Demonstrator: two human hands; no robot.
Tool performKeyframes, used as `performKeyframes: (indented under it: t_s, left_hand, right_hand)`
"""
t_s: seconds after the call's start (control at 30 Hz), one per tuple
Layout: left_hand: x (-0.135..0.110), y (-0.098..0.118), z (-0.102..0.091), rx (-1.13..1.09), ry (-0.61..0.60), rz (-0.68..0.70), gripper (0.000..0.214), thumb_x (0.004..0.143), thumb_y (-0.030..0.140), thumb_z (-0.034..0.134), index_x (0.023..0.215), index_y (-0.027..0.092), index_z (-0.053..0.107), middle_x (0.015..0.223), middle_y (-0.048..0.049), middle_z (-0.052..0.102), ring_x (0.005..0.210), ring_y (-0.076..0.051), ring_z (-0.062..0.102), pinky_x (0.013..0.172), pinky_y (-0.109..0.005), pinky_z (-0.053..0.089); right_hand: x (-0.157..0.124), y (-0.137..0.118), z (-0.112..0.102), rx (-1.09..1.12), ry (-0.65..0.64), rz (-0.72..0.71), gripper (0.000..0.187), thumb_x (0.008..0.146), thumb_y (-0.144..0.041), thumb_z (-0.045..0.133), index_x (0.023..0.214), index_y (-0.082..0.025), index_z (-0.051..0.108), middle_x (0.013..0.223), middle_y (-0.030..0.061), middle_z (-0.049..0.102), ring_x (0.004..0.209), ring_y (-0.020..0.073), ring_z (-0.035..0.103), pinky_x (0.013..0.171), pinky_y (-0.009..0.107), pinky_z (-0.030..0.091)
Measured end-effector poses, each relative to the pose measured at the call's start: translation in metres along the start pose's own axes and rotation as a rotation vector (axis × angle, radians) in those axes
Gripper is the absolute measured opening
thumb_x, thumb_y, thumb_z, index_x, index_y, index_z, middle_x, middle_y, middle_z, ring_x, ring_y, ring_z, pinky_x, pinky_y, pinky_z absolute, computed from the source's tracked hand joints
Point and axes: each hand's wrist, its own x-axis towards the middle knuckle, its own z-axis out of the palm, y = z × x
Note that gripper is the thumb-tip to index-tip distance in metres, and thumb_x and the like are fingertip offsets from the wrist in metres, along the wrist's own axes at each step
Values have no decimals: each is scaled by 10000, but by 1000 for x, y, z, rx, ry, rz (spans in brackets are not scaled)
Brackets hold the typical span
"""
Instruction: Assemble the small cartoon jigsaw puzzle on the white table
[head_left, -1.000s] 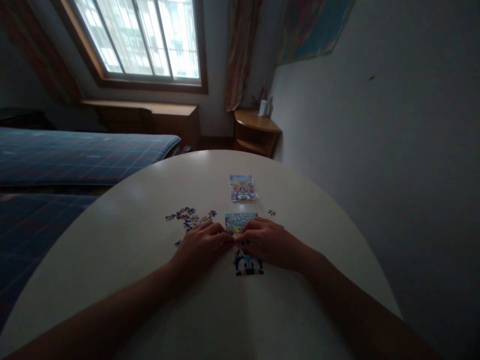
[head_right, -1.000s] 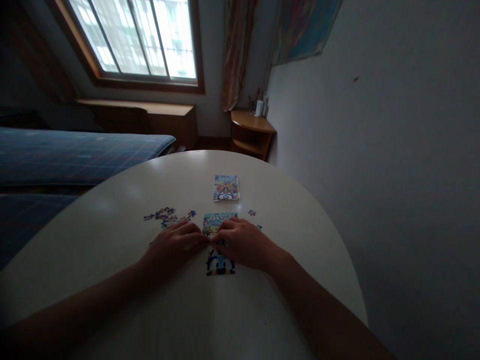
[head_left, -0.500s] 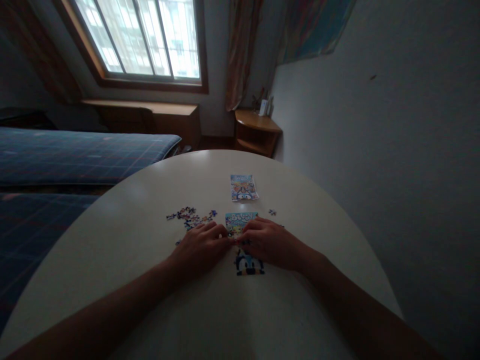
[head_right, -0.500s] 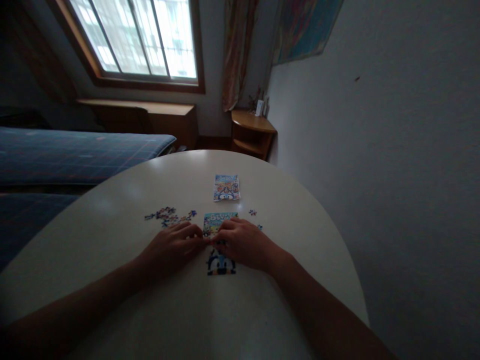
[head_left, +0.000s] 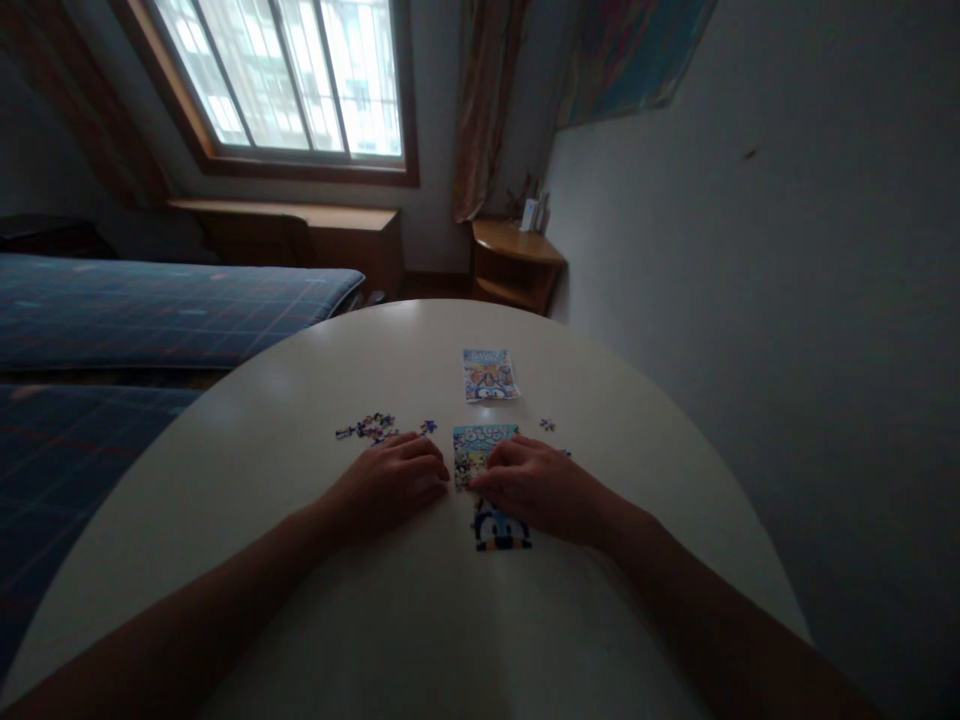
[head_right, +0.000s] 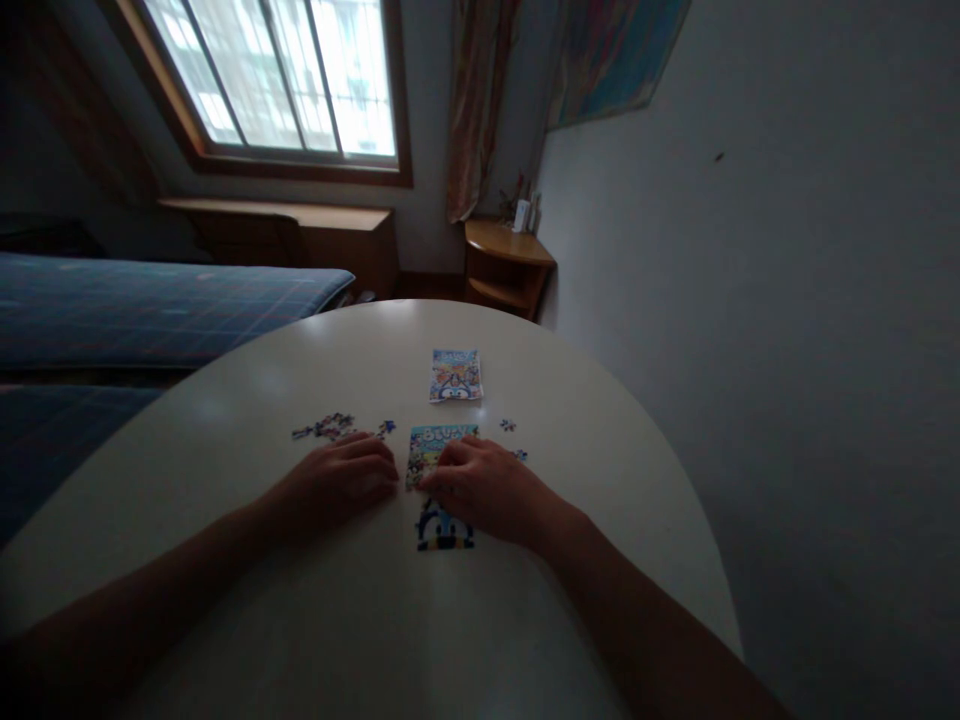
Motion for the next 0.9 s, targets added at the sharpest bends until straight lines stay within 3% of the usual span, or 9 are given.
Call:
performKeyframes:
  t_s: [0.23, 0.6, 0.7, 0.9]
  left_hand:
    - [1, -1, -11, 91, -95, 226, 220, 986, 233, 510, 1136, 268, 668, 983, -42, 669, 864, -164, 600, 771, -304, 504]
    - [4, 8, -17, 144, -130, 239, 199, 993, 231, 492, 1063, 229, 678, 1022, -52, 678, 896, -169, 614, 802, -309, 512]
    - [0, -3, -25, 131, -119, 190, 209, 1002, 259, 489, 1071, 236, 684, 1038, -45, 698, 920, -167, 638, 843, -323, 521]
    - [-15, -47, -48, 154, 61, -151, 285, 977, 373, 505, 1151, 218, 670, 1185, -85, 677, 1046, -217, 636, 926, -408, 533]
  right_hand:
    - [0, -1, 1, -20, -12, 3, 180, 961, -246, 561, 1031, -246, 726, 956, 48, 667, 855, 153, 577, 805, 287, 464]
    - [2, -4, 6, -83, -4, 20, 162, 946, -223, 574, 1017, -254, 717, 939, 44, 667, 851, 166, 581, 831, 321, 470]
    - [2, -2, 2, -19, 19, 64, 152, 946, -261, 591, 1042, -252, 708, 970, 50, 684, 893, 176, 607, 854, 339, 478]
    - [-10, 29, -15, 14, 139, 225, 138, 934, -267, 593, 1019, -224, 692, 1013, 76, 697, 931, 201, 636, 861, 372, 509]
